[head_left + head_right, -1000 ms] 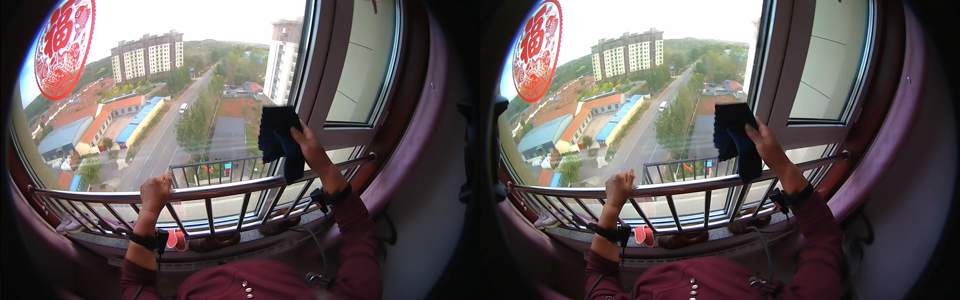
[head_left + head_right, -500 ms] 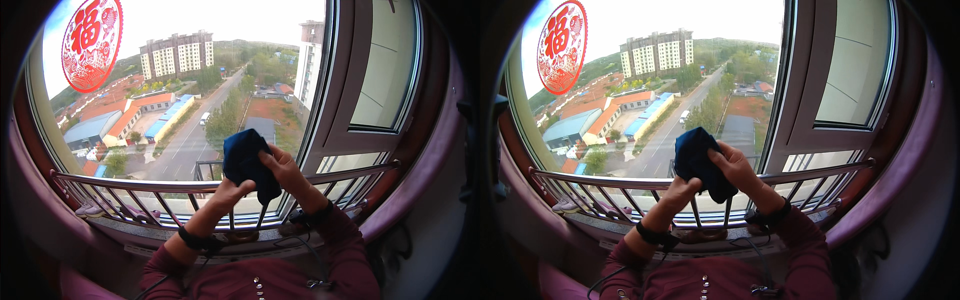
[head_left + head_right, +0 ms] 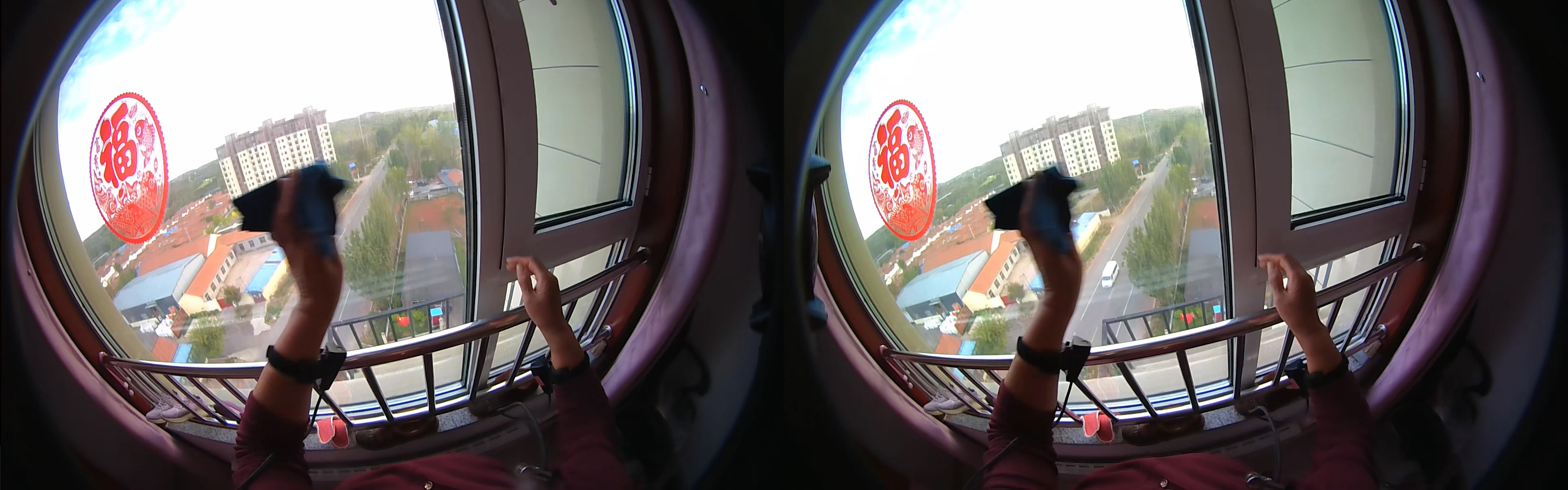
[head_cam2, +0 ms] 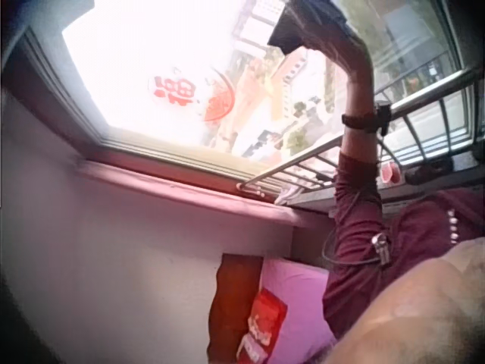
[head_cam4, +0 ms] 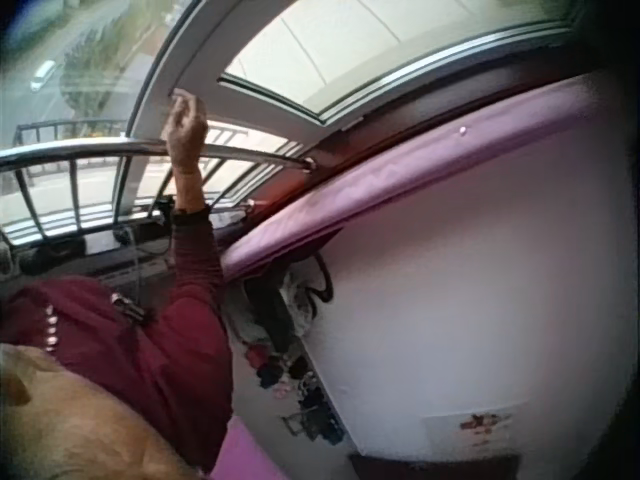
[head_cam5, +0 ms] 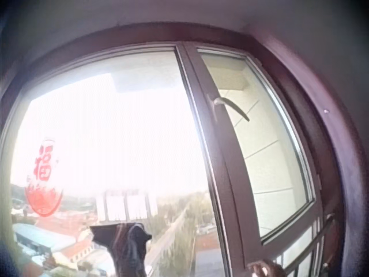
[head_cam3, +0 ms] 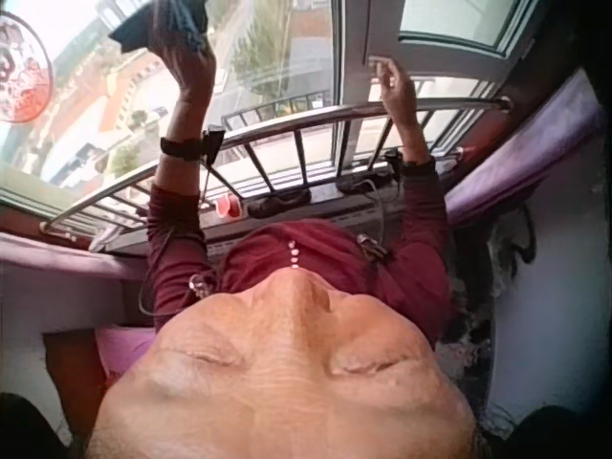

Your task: The person cleans the exterior surface of a large window using a dark cloth. They wipe the glass in broad, repetitive strokes, covering the upper and side sections of the pane while holding onto the balcony railing for support.

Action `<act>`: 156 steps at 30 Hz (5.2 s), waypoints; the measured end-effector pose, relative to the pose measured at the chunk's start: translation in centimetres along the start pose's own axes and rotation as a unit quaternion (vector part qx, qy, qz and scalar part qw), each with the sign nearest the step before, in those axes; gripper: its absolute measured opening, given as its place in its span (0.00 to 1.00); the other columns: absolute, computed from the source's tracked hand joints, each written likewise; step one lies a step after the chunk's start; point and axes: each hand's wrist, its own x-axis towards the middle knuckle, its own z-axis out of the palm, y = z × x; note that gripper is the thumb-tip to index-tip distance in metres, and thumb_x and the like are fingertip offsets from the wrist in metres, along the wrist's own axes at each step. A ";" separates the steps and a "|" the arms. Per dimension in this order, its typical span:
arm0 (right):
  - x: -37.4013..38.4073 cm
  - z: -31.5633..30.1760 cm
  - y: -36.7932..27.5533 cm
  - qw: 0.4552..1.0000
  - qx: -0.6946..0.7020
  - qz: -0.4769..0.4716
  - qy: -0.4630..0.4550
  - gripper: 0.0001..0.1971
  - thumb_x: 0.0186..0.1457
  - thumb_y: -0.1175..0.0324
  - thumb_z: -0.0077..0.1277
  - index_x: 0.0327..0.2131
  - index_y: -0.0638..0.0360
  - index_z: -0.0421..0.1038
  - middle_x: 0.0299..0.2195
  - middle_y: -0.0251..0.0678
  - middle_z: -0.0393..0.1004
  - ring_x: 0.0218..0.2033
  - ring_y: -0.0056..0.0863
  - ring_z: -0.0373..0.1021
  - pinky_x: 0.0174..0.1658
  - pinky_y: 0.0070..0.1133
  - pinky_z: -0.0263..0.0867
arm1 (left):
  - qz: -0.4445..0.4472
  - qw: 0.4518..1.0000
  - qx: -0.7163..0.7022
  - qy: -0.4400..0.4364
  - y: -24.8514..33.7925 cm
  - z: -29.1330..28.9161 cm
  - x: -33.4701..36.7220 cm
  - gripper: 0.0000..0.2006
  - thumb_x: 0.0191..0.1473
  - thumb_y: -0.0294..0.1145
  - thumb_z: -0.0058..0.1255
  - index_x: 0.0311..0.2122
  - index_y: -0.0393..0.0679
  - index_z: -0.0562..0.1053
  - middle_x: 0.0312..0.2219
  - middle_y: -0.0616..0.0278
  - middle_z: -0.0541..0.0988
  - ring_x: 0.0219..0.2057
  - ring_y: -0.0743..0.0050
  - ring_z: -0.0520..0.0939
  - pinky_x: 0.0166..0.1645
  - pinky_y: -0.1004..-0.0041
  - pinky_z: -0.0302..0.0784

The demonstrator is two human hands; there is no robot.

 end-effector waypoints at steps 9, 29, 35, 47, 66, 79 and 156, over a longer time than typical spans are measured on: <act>-4.8 -0.6 6.8 0.970 -0.230 -0.063 -0.042 0.05 0.59 0.70 0.53 0.35 0.54 0.79 0.21 0.41 0.75 0.26 0.44 0.73 0.34 0.39 0.66 | 0.435 0.769 0.201 -0.423 1.1 7.8 -4.5 0.21 0.55 0.33 0.54 0.56 0.60 0.75 0.69 0.64 0.61 0.72 0.65 0.57 0.76 0.52 0.46; -4.9 0.1 7.0 0.972 -0.222 -0.079 0.015 0.06 0.55 0.70 0.54 0.37 0.52 0.76 0.19 0.38 0.68 0.24 0.42 0.68 0.33 0.38 0.62 | 0.380 0.831 0.386 -0.123 8.6 20.9 48.4 0.21 0.67 0.31 0.36 0.64 0.51 0.65 0.62 0.46 0.70 0.66 0.35 0.64 0.71 0.42 0.52; -4.5 -0.2 6.9 0.973 -0.212 -0.090 0.019 0.06 0.53 0.71 0.54 0.36 0.53 0.76 0.20 0.38 0.68 0.24 0.41 0.68 0.33 0.38 0.62 | 0.380 0.824 0.413 0.081 5.5 25.1 53.8 0.28 0.66 0.55 0.38 0.66 0.53 0.66 0.68 0.38 0.59 0.66 0.23 0.60 0.68 0.31 0.49; -4.7 0.3 6.5 0.974 -0.214 -0.066 0.025 0.06 0.55 0.74 0.52 0.36 0.54 0.77 0.21 0.37 0.69 0.27 0.40 0.68 0.38 0.37 0.63 | 0.448 0.857 0.225 -0.123 5.6 18.5 20.7 0.36 0.57 0.46 0.62 0.67 0.47 0.64 0.71 0.50 0.53 0.72 0.47 0.52 0.71 0.36 0.45; -4.9 0.1 7.2 0.973 -0.209 -0.098 0.021 0.06 0.53 0.75 0.53 0.35 0.53 0.76 0.22 0.35 0.70 0.27 0.38 0.69 0.37 0.34 0.64 | 0.497 0.790 0.191 -0.303 -0.2 15.4 12.2 0.24 0.46 0.34 0.66 0.51 0.61 0.75 0.60 0.66 0.71 0.64 0.63 0.69 0.67 0.57 0.64; -5.0 0.2 7.7 0.971 -0.206 -0.117 0.032 0.06 0.53 0.72 0.51 0.34 0.54 0.76 0.22 0.37 0.69 0.27 0.40 0.69 0.38 0.35 0.64 | 0.437 0.802 0.407 0.029 2.8 17.5 39.6 0.32 0.62 0.50 0.52 0.67 0.50 0.62 0.65 0.31 0.59 0.63 0.24 0.63 0.66 0.36 0.58; -5.7 1.2 7.2 0.971 -0.231 -0.040 0.040 0.09 0.62 0.72 0.43 0.31 0.56 0.74 0.27 0.36 0.75 0.34 0.40 0.70 0.43 0.35 0.62 | 0.540 0.776 0.321 -0.046 -3.6 5.7 39.0 0.22 0.69 0.41 0.43 0.66 0.54 0.66 0.65 0.59 0.67 0.65 0.55 0.68 0.66 0.40 0.60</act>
